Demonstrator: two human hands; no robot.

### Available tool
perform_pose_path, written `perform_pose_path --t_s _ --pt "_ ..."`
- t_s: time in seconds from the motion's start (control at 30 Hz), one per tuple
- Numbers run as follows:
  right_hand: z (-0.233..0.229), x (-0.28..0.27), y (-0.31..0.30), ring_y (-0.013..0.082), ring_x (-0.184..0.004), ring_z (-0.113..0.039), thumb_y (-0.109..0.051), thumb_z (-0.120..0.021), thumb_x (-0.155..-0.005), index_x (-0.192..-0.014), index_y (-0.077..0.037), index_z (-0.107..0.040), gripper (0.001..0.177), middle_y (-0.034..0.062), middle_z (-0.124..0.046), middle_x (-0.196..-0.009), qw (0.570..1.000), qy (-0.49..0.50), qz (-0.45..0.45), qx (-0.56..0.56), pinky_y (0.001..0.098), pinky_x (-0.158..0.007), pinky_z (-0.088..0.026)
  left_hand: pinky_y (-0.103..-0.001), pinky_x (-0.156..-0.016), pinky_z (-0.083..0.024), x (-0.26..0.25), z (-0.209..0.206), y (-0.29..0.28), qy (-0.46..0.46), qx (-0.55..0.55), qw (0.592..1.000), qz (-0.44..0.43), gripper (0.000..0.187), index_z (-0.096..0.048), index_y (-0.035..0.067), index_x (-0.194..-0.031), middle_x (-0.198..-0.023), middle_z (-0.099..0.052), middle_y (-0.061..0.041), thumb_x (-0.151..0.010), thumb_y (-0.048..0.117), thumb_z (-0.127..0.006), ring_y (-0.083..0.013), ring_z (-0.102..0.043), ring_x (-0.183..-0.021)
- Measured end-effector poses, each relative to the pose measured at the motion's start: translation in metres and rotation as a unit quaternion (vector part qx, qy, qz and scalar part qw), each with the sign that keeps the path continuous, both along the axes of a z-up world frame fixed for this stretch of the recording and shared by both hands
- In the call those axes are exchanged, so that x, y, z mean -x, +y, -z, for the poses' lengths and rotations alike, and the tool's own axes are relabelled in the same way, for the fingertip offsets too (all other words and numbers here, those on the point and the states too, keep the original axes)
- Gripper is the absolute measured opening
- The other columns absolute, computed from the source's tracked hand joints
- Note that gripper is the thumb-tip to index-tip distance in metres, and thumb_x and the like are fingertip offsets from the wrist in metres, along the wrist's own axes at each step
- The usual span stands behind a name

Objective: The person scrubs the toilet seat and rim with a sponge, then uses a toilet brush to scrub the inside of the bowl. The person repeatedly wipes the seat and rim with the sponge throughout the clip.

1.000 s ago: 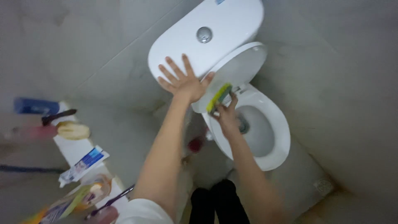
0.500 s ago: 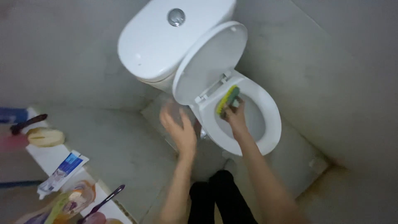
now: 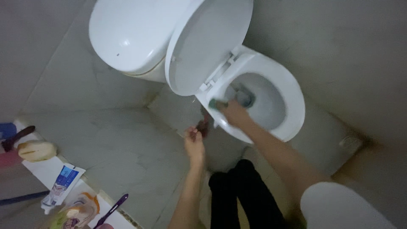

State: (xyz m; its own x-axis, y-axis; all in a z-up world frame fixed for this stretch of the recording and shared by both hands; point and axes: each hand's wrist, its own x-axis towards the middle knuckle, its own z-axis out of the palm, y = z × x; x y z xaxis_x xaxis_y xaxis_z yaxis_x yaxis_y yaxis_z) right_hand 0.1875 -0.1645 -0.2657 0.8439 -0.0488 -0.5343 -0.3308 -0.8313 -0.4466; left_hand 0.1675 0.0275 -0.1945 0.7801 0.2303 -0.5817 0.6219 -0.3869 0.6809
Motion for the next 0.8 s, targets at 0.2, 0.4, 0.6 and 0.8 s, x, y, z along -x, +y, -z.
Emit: perform_pose_path --t_s 0.2,0.4,0.6,0.8 --pt "0.025 -0.067 -0.055 0.0455 -0.120 -0.057 -0.026 -0.054 -0.099 -0.148 -0.018 -0.048 0.051 0.0277 -0.051 -0.136 0.992 0.003 0.113 0.058 0.0566 -0.090 -0.053 -0.041 -0.111 -0.041 0.022 0.032 0.009 -0.046 0.058 0.996 0.039 0.030 -0.059 0.006 -0.128 -0.128 -0.062 -0.007 -0.099 0.010 -0.057 -0.0218 -0.057 -0.124" --pt "0.041 -0.032 -0.024 0.0436 -0.114 -0.060 -0.020 -0.060 -0.091 -0.150 -0.016 -0.046 0.061 0.0267 -0.057 -0.123 0.980 -0.127 -0.084 0.130 0.0553 -0.093 -0.051 -0.037 -0.106 -0.043 0.007 -0.008 -0.027 0.040 -0.006 0.998 0.056 0.027 -0.063 0.006 -0.124 -0.118 -0.066 -0.009 -0.102 0.018 -0.054 -0.0205 -0.062 -0.115" --pt "0.029 -0.054 -0.061 0.0417 -0.115 -0.060 -0.023 -0.065 -0.088 -0.146 -0.013 -0.050 0.061 0.0243 -0.060 -0.127 0.992 -0.083 0.043 0.089 0.0519 -0.094 -0.054 -0.037 -0.102 -0.049 -0.008 0.010 -0.040 -0.018 0.037 0.988 0.150 0.026 -0.061 0.004 -0.123 -0.114 -0.069 -0.012 -0.103 0.019 -0.055 -0.0242 -0.065 -0.110" --pt "0.065 -0.082 -0.055 0.0456 -0.104 -0.061 -0.021 -0.059 -0.097 -0.144 -0.003 -0.056 0.049 0.0299 -0.064 -0.109 0.987 -0.143 0.073 0.001 0.0565 -0.091 -0.052 -0.036 -0.097 -0.050 -0.017 -0.013 -0.069 0.052 0.031 0.986 0.154 0.032 -0.060 0.010 -0.130 -0.117 -0.067 -0.007 -0.099 0.016 -0.053 -0.0208 -0.064 -0.113"
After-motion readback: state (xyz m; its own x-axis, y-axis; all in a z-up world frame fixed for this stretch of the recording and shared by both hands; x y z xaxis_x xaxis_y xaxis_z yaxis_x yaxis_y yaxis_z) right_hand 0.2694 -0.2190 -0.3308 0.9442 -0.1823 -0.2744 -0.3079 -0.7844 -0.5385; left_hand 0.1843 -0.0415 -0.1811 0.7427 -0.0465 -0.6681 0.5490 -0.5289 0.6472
